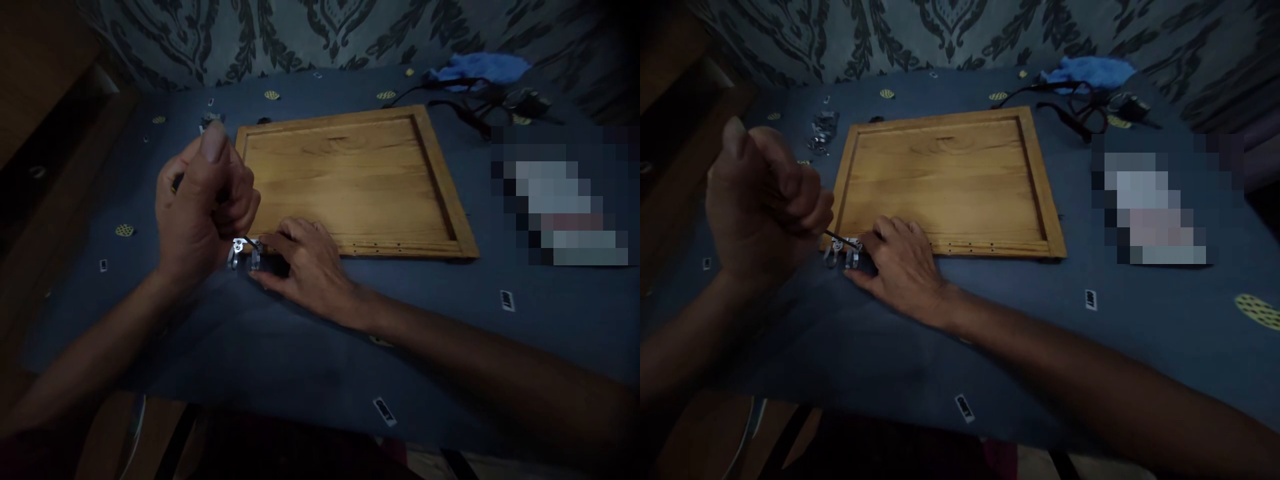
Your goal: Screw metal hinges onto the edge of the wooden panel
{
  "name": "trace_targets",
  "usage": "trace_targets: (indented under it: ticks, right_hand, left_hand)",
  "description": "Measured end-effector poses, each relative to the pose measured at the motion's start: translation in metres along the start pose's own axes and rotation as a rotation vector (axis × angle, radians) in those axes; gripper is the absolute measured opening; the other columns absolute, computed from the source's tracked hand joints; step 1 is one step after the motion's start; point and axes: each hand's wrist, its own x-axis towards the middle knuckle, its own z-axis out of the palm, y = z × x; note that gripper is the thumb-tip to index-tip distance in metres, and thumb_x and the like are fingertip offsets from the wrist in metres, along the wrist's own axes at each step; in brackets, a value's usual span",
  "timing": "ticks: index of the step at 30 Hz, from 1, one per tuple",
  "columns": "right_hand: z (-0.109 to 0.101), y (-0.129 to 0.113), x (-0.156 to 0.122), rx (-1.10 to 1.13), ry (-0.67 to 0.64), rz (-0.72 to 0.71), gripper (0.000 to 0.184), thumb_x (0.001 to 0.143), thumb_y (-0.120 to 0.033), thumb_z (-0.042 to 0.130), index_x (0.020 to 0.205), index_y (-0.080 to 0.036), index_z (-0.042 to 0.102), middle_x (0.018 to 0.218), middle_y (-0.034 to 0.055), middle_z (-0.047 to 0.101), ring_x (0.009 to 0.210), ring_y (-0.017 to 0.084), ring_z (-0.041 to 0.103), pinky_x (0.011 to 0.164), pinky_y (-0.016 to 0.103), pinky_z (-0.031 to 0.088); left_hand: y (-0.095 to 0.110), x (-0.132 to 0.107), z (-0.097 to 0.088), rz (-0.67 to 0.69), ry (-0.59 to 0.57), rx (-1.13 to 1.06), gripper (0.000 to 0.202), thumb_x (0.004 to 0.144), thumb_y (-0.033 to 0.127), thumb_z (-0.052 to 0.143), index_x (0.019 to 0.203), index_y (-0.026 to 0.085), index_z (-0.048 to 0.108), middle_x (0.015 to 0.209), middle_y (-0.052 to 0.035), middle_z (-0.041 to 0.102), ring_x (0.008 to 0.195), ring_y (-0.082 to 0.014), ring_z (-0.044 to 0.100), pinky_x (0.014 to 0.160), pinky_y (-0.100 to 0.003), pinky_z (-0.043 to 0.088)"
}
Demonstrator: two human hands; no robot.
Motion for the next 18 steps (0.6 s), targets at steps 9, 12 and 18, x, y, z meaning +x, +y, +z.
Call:
trace_targets:
  ticks: [9,12,18]
  right_hand:
    - [-0.0012,-0.0006,-0.001,0.022,-0.015,0.011,0.047,0.096,-0.057,0.072,0.115,-0.014,0.076,0.105,0.0103,0.066,0.095,0.026,0.056,0.082,0.039,0.04]
    - [-0.0004,-0.0007,-0.0009,0.029,-0.008,0.009,0.048,0.096,-0.057,0.073,0.117,-0.014,0.076,0.105,0.0104,0.066,0.095,0.026,0.057,0.082,0.039,0.041]
    - [-0.0011,-0.0013,-0.0001,0.008,-0.018,0.004,0.047,0.096,-0.056,0.072,0.117,-0.014,0.075,0.105,0.0113,0.067,0.096,0.028,0.056,0.082,0.04,0.041]
  left_hand:
    - [-0.006,0.0029,0.0001,0.064,0.11,0.084,0.063,0.084,0.06,0.084,0.055,0.021,0.044,0.042,0.0089,0.021,0.031,-0.0057,0.024,0.029,-0.022,0.013]
    - [-0.0032,0.0028,0.0013,0.026,0.124,0.1,0.059,0.08,0.058,0.088,0.055,0.021,0.048,0.042,0.0085,0.024,0.033,-0.0061,0.024,0.031,-0.024,0.014]
    - [-0.0013,0.0011,0.0073,0.004,0.095,0.06,0.061,0.077,0.056,0.09,0.051,0.021,0.047,0.042,0.0074,0.024,0.032,-0.0041,0.017,0.031,-0.025,0.009]
